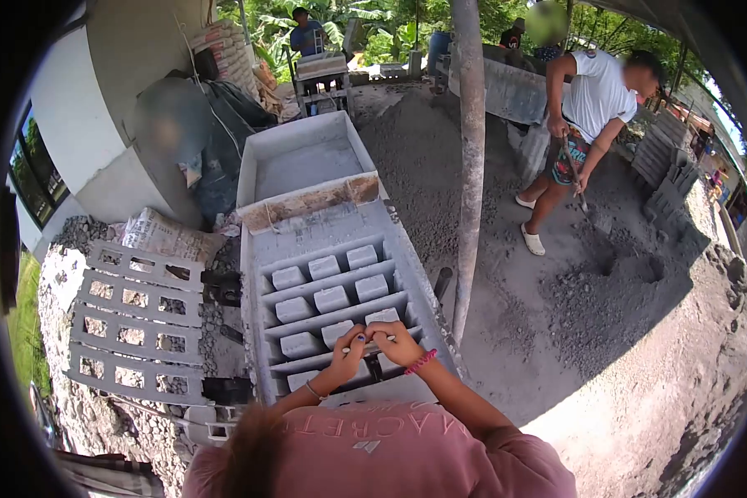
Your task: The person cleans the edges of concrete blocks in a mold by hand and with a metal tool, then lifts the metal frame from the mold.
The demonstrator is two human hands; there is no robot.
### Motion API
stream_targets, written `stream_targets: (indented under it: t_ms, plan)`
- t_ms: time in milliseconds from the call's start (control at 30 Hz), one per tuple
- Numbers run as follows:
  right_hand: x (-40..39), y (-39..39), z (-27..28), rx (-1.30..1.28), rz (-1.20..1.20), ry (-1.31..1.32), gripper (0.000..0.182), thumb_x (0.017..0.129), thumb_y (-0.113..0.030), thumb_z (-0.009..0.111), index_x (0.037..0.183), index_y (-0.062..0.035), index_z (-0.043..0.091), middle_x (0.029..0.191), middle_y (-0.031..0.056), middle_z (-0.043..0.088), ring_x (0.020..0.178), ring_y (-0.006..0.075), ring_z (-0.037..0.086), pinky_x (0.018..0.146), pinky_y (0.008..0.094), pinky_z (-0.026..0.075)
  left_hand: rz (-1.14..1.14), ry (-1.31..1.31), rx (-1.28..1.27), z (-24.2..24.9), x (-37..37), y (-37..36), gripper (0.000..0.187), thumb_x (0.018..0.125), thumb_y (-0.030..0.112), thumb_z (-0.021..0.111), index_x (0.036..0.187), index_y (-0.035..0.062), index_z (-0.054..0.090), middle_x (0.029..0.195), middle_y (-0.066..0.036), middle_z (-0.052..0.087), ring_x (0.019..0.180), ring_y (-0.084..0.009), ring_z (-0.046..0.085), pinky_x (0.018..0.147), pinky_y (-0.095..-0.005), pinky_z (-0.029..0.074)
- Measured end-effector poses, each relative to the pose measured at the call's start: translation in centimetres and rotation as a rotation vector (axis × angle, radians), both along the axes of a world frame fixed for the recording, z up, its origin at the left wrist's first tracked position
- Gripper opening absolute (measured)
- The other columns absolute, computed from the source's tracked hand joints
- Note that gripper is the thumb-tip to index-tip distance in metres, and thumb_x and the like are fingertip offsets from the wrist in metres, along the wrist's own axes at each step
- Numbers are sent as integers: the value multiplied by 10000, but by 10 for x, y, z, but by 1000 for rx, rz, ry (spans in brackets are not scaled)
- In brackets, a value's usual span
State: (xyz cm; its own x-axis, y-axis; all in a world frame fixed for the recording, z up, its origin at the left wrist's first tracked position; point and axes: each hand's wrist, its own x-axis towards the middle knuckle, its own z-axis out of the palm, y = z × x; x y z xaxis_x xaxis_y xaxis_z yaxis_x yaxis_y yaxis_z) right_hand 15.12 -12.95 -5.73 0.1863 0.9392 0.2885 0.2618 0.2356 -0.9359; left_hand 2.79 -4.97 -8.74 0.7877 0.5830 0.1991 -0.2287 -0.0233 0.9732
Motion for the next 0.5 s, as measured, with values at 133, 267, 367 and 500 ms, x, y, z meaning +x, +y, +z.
stream_targets:
  t_ms: [133,267,367,500]
  plan:
    - [13,28,-48,61,-217,102,190,743,-80,399,653,0,546,583,-5,507,487,44,394,434,209,301,68,80,-162,-41,24,16,195,859,203,391,774,48,472,564,48,348,521,-32,301,471,-191,261]
    - [23,20,-52,-148,-251,268,195,736,-70,398,633,-6,550,515,-17,459,432,34,359,397,205,256,-11,53,-13,-49,39,19,207,867,234,384,829,61,491,491,58,316,432,-22,276,389,-203,210]
    - [23,11,-62,-133,-298,326,189,730,-80,409,623,-21,553,518,-20,443,425,30,344,380,196,244,-9,9,147,-49,37,7,182,853,190,390,841,31,478,616,16,385,534,-46,332,483,-211,291]
    - [21,1,-65,-100,-343,354,188,730,-72,404,628,-24,554,556,-19,463,436,30,344,384,186,241,160,-109,299,-58,43,-7,176,828,150,390,828,-3,478,674,8,410,583,-50,349,509,-206,309]
